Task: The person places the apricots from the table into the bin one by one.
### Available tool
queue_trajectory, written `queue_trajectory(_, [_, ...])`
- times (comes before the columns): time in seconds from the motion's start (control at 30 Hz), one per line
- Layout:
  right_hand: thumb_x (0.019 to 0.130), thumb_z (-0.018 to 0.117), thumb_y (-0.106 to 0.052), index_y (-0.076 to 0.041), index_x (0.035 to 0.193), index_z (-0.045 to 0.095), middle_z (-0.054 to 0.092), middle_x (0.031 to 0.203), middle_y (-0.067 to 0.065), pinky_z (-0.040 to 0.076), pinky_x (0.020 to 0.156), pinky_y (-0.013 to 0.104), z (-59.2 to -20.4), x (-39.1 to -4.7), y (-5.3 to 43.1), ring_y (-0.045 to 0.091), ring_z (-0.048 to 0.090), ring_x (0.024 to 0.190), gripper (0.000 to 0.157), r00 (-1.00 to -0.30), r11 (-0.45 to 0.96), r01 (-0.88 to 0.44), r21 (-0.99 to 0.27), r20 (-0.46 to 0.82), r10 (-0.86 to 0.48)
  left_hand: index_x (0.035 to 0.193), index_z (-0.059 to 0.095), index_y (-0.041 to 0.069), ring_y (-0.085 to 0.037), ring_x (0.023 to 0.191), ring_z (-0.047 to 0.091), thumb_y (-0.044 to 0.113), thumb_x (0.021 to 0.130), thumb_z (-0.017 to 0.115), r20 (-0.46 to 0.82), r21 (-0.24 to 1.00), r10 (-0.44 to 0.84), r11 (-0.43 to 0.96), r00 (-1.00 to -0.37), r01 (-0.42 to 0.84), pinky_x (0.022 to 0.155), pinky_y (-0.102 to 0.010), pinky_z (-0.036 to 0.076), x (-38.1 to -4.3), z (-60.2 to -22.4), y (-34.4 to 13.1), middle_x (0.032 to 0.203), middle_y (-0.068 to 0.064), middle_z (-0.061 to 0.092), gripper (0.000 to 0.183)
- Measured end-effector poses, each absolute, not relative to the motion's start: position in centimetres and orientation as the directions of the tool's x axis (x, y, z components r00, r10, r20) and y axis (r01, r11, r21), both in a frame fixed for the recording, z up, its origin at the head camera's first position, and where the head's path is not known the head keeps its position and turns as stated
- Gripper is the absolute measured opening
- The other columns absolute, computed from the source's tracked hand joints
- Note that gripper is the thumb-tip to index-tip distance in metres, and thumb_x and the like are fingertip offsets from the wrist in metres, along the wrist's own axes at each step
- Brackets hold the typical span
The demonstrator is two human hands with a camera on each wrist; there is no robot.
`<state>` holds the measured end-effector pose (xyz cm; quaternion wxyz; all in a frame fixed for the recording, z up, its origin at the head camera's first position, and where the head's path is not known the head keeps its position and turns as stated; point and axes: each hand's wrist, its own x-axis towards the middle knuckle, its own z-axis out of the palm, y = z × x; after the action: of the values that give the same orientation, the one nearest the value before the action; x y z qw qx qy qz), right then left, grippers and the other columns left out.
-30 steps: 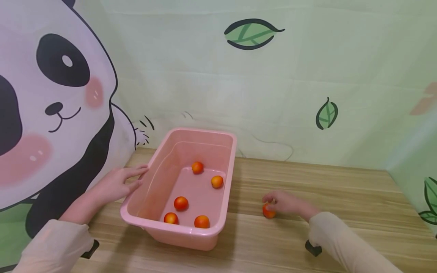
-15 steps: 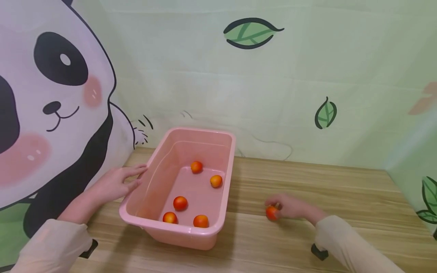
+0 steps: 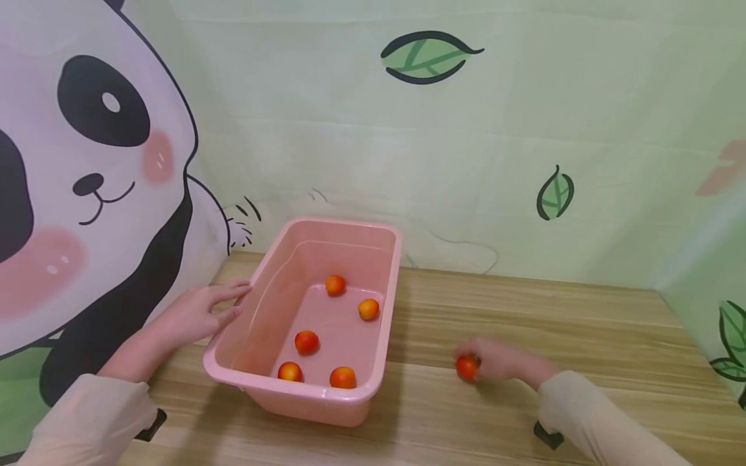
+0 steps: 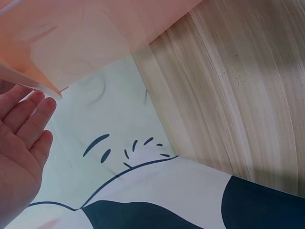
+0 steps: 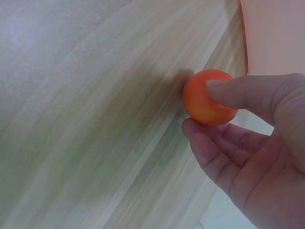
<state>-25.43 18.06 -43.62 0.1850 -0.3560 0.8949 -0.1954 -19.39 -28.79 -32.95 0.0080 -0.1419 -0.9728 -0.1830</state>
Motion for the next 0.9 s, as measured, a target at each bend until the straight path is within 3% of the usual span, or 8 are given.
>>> queue_trajectory(0.2, [0.065, 0.060, 0.010, 0.001, 0.097, 0.062, 0.061, 0.087, 0.004, 0.042, 0.065, 0.023, -43.0, -25.9, 18.3, 0.013, 0.049, 0.074, 0.034, -0.658, 0.636, -0.564, -0.526, -0.179, -0.732, 0.127, 0.049, 0.006, -0.043, 0.113, 0.048, 0.020, 0.084, 0.059, 0.069, 0.352, 0.274, 0.893, -0.959, 0.280, 0.088, -0.057, 0.041, -19.4, -33.0, -28.8, 0.129, -0.021, 0.048, 0.047])
queue_trajectory(0.43, [0.067, 0.060, 0.009, 0.002, 0.102, 0.063, 0.063, 0.097, 0.010, 0.047, 0.075, 0.037, -40.9, -26.1, 18.0, 0.019, 0.053, 0.083, 0.036, -0.668, 0.659, -0.619, -0.426, -0.155, -0.728, 0.127, 0.050, 0.006, -0.043, 0.113, 0.048, 0.020, 0.084, 0.059, 0.073, 0.349, 0.273, 0.894, -0.959, 0.281, 0.088, -0.057, 0.041, -19.4, -33.0, -28.8, 0.129, -0.021, 0.049, 0.046])
queue_trajectory(0.7, [0.069, 0.058, 0.010, -0.002, 0.105, 0.063, 0.061, 0.101, 0.010, 0.049, 0.077, 0.038, -38.2, -26.3, 17.1, 0.020, 0.052, 0.086, 0.038, -0.680, 0.682, -0.570, -0.459, -0.204, -0.705, 0.129, 0.048, 0.008, -0.044, 0.114, 0.047, 0.020, 0.084, 0.058, 0.052, 0.355, 0.256, 0.899, -0.965, 0.257, 0.089, -0.058, 0.039, -19.5, -32.9, -28.8, 0.130, -0.021, 0.048, 0.048])
queue_trajectory(0.9, [0.072, 0.060, 0.007, -0.005, 0.106, 0.063, 0.062, 0.101, 0.009, 0.050, 0.076, 0.036, -35.6, -26.3, 15.8, 0.019, 0.053, 0.085, 0.037, -0.659, 0.662, -0.614, -0.429, -0.181, -0.730, 0.130, 0.047, 0.008, -0.044, 0.115, 0.046, 0.020, 0.084, 0.058, 0.040, 0.361, 0.247, 0.900, -0.968, 0.244, 0.089, -0.059, 0.039, -19.5, -33.0, -28.9, 0.131, -0.021, 0.047, 0.048])
